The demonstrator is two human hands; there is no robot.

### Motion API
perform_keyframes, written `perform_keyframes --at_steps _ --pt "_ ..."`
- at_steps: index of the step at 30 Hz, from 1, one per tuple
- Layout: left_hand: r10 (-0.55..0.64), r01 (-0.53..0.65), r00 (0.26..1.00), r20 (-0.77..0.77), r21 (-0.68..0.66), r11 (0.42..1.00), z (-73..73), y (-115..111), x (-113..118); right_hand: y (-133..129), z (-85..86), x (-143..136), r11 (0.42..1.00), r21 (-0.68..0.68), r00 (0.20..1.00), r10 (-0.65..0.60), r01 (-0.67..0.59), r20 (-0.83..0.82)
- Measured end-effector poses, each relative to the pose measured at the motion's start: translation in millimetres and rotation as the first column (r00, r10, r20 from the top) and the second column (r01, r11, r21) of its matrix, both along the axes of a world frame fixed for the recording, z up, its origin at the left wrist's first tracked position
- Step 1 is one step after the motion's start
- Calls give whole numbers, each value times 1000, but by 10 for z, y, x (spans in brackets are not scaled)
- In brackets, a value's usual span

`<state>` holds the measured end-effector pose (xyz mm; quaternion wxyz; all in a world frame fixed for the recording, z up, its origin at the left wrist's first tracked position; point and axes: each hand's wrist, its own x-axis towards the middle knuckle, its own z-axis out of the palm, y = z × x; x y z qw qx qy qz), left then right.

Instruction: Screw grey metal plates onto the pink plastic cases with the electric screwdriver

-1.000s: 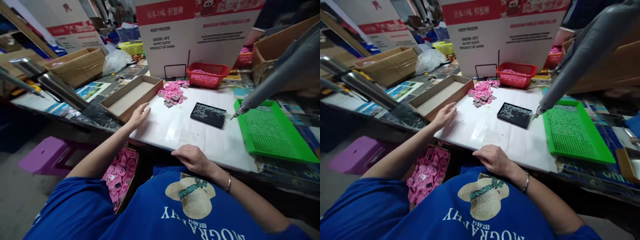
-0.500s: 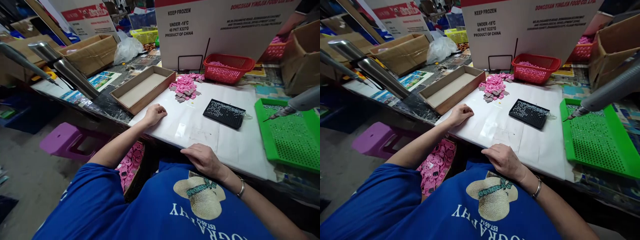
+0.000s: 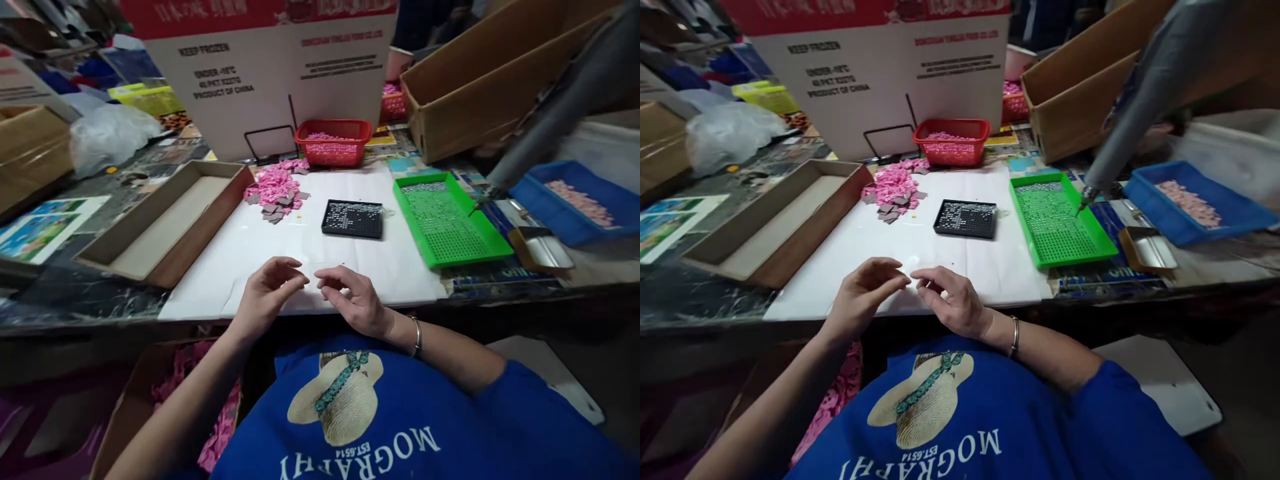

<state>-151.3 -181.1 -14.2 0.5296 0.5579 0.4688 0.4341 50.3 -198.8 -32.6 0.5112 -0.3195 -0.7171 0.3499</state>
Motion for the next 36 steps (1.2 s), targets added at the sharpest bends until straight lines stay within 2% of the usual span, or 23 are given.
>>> perform_keyframes --at_steps 2,5,11,15,19,23,26,27,29,31,33,36 --pt "-46 51 994 104 -48 998 9 -78 149 3 43 50 999 15 999 -40 39 25" --pt "-110 140 967 228 -117 983 -16 -100 305 -3 78 163 998 57 997 -29 25 70" --pt "-201 263 919 338 -146 954 -30 -110 528 -119 92 413 977 -206 998 34 -45 -57" --pt "-246 315 897 366 -141 939 -20 -141 629 -176 124 552 958 -282 996 22 -47 -90" --pt "-278 387 861 426 -195 901 -39 -143 735 -208 182 621 907 -411 994 51 -85 -93" --pt "-309 429 842 443 -202 880 -25 -105 841 -248 267 674 908 -414 997 34 -58 -66" --pt "-318 372 894 314 -129 919 1 -42 848 -234 387 887 939 -338 998 -51 55 21" --pt "-300 332 921 248 -99 938 1 -15 833 -209 438 1013 940 -317 991 -120 131 54" --pt "-249 255 962 113 -48 966 -25 43 786 -120 544 1339 904 -277 945 -304 325 117" --pt "-215 215 976 11 -14 976 -82 95 737 18 633 1717 830 -211 854 -479 516 204" --pt "-218 218 975 -37 0 976 -146 130 701 186 682 2073 755 -103 740 -590 647 324" --pt "-237 238 969 -67 2 971 -201 143 674 428 672 2434 722 28 579 -576 691 577"
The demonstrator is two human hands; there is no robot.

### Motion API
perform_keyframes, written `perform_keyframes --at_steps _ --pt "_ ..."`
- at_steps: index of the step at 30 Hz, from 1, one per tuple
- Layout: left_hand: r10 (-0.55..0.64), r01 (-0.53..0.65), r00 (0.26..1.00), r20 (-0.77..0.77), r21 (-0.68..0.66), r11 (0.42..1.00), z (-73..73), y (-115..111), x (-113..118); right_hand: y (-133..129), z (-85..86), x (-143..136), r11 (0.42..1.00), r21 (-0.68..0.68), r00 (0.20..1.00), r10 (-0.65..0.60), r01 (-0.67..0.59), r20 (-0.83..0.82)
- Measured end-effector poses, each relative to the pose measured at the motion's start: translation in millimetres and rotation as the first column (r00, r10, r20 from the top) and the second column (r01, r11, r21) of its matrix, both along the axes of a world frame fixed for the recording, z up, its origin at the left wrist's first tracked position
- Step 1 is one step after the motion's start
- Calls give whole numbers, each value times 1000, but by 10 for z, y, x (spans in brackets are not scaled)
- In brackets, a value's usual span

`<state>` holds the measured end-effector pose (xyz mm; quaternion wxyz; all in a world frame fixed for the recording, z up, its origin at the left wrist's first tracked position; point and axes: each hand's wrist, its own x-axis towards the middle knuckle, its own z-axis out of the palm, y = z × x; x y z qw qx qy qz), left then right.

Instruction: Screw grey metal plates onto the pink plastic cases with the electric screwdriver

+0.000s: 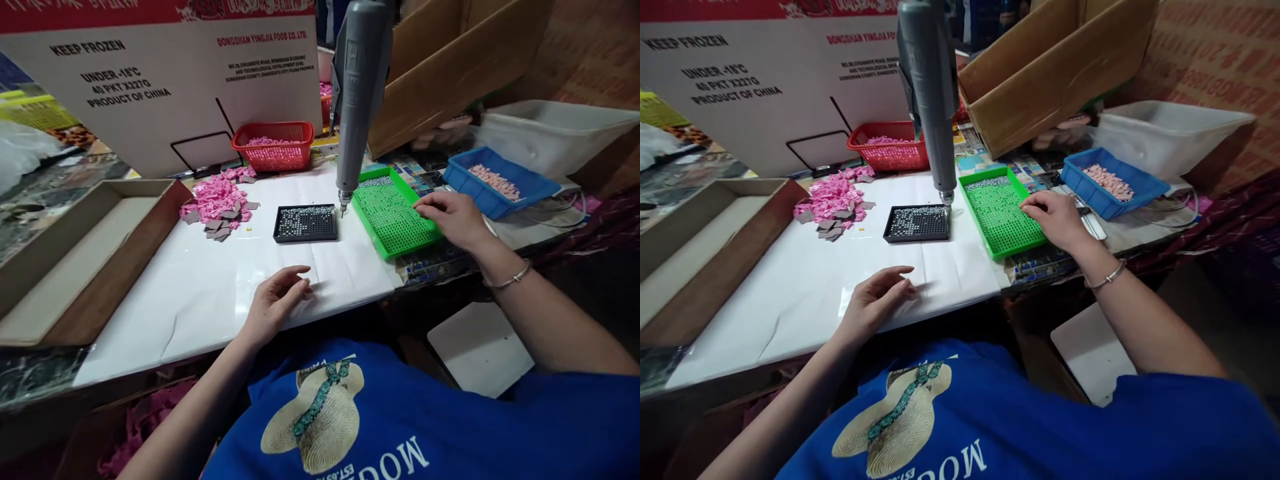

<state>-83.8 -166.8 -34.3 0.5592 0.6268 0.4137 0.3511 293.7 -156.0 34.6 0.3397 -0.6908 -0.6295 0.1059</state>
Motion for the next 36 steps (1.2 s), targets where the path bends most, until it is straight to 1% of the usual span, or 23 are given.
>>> perform_keyframes --at_steps 3,6,8,12,17,24,31,33,36 --pt "-10 11 999 -43 28 1000 8 -18 -7 172 -64 128 991 -136 975 38 -8 221" --pt "-20 23 997 -73 47 999 33 -35 -4 271 -109 134 967 -255 904 118 -10 411" --pt "-22 26 997 -75 49 998 44 -41 1 316 -114 125 949 -314 858 176 -18 482" --pt "-19 23 997 -70 52 998 48 -49 5 391 -103 124 917 -396 825 261 -50 500" --pt "-11 18 996 -94 74 997 34 -58 -2 423 -101 139 896 -436 793 325 -85 514" --pt "-8 17 994 -106 81 997 40 -56 4 379 -91 87 892 -442 800 336 -100 498" --pt "-9 22 993 -118 114 993 35 -58 6 413 -95 94 902 -427 817 297 -69 494" --pt "-7 21 993 -122 115 993 35 -62 7 450 -63 105 895 -439 811 315 -80 493" --pt "-10 23 993 -118 108 994 44 -62 10 517 4 83 866 -490 769 377 -97 515"
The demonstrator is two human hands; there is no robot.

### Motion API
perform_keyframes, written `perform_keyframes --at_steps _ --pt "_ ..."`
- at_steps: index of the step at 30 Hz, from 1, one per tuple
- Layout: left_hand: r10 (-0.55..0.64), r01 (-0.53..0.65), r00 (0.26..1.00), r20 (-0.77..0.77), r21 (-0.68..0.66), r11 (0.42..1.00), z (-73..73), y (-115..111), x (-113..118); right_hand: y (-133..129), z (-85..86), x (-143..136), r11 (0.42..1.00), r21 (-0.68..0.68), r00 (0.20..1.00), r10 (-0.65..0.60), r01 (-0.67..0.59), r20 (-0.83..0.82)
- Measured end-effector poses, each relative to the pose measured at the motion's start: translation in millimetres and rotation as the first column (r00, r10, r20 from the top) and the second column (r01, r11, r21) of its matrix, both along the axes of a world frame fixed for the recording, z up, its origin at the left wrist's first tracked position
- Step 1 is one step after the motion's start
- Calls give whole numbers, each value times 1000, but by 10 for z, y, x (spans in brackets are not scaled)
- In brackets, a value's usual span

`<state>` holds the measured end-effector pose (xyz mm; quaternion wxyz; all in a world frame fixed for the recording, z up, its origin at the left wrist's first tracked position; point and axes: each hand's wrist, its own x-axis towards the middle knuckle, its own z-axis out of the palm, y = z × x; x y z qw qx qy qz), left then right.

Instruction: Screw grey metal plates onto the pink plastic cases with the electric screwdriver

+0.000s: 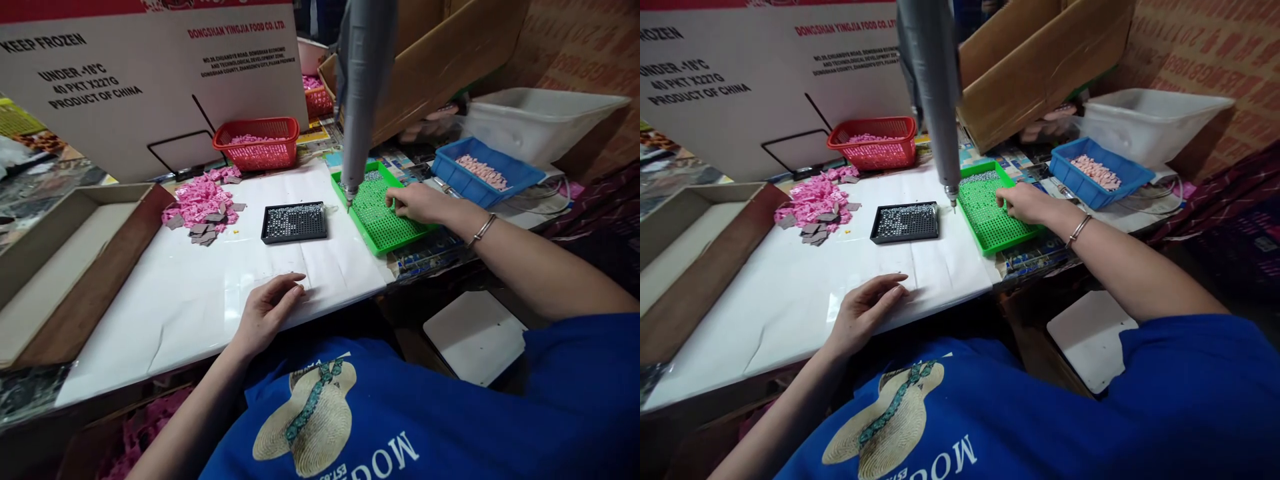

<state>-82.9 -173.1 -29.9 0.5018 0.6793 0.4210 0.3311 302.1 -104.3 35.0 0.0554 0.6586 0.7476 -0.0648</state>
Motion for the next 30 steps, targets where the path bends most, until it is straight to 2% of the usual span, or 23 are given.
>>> perform_keyframes --at_steps 3,7,13,17,24,30 --pt "4 -4 1000 -8 -2 1000 11 5 -2 61 49 -48 998 -53 997 28 -25 66" --pt "10 -10 1000 -18 6 1000 17 6 -5 107 62 -47 995 -97 998 9 -4 59" --pt "2 -2 1000 -6 6 1000 23 -9 7 104 37 92 989 -129 993 63 -76 -104" --pt "3 -3 1000 -4 -2 1000 16 -9 4 79 4 122 995 -83 990 50 -61 -131" --pt "4 -4 1000 -4 3 1000 -6 -3 0 70 -25 110 995 -81 964 38 -61 -262" --pt "6 -6 1000 -2 5 1000 -5 -3 -6 100 -21 78 995 -92 966 -70 48 -247"
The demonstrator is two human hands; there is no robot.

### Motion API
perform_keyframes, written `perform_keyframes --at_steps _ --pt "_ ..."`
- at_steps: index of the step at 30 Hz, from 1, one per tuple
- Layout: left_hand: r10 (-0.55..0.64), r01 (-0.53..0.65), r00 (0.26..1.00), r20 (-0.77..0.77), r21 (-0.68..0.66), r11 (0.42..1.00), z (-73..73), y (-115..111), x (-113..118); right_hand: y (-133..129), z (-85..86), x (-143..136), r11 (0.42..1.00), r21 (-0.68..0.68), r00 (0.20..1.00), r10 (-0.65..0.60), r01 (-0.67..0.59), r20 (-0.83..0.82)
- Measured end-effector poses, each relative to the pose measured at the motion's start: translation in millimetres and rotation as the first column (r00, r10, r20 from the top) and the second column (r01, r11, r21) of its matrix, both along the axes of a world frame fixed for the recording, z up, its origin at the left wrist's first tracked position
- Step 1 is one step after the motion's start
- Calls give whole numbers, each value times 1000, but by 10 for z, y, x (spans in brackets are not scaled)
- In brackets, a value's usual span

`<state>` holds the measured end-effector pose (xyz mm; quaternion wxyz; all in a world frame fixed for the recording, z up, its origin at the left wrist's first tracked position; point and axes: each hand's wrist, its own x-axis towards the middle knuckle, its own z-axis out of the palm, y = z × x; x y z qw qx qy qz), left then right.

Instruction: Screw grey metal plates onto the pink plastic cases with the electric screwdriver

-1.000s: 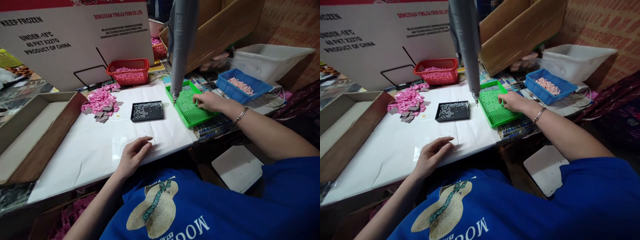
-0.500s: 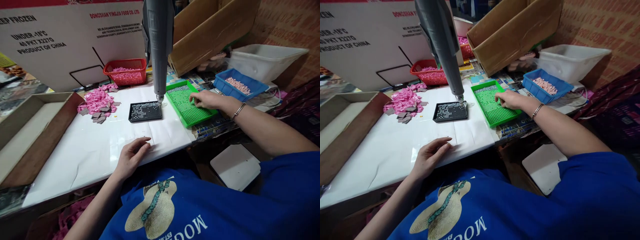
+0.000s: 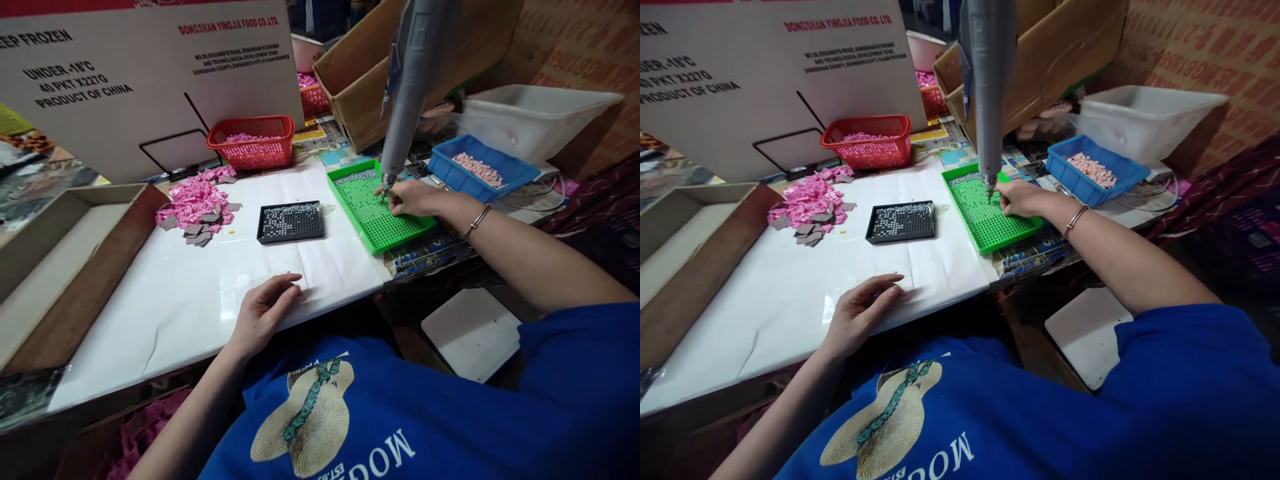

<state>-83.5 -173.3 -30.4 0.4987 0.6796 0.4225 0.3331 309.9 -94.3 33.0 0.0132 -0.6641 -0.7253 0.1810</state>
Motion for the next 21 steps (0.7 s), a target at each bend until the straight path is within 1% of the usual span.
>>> perform_keyframes --at_steps 4,7,12,15,17,21 --pt "-1 1 1000 0 3 1000 2 -2 -3 0 20 3 999 -43 1000 -15 14 -20" --pt "0 0 1000 0 4 1000 -1 -2 -2 -22 32 1 999 -40 999 -23 21 -42" --pt "-3 3 1000 1 6 1000 -8 -2 -3 -44 15 -2 1000 6 999 15 -15 46" --pt "1 -1 1000 -14 16 1000 -10 -1 -11 -42 5 3 1000 -7 999 11 -11 45" --pt "0 0 1000 -23 25 1000 -9 0 -15 -38 -2 10 999 -19 999 33 -32 23" --pt "-3 3 1000 -15 29 1000 -7 -2 -13 -33 -31 32 995 43 995 93 -95 43"
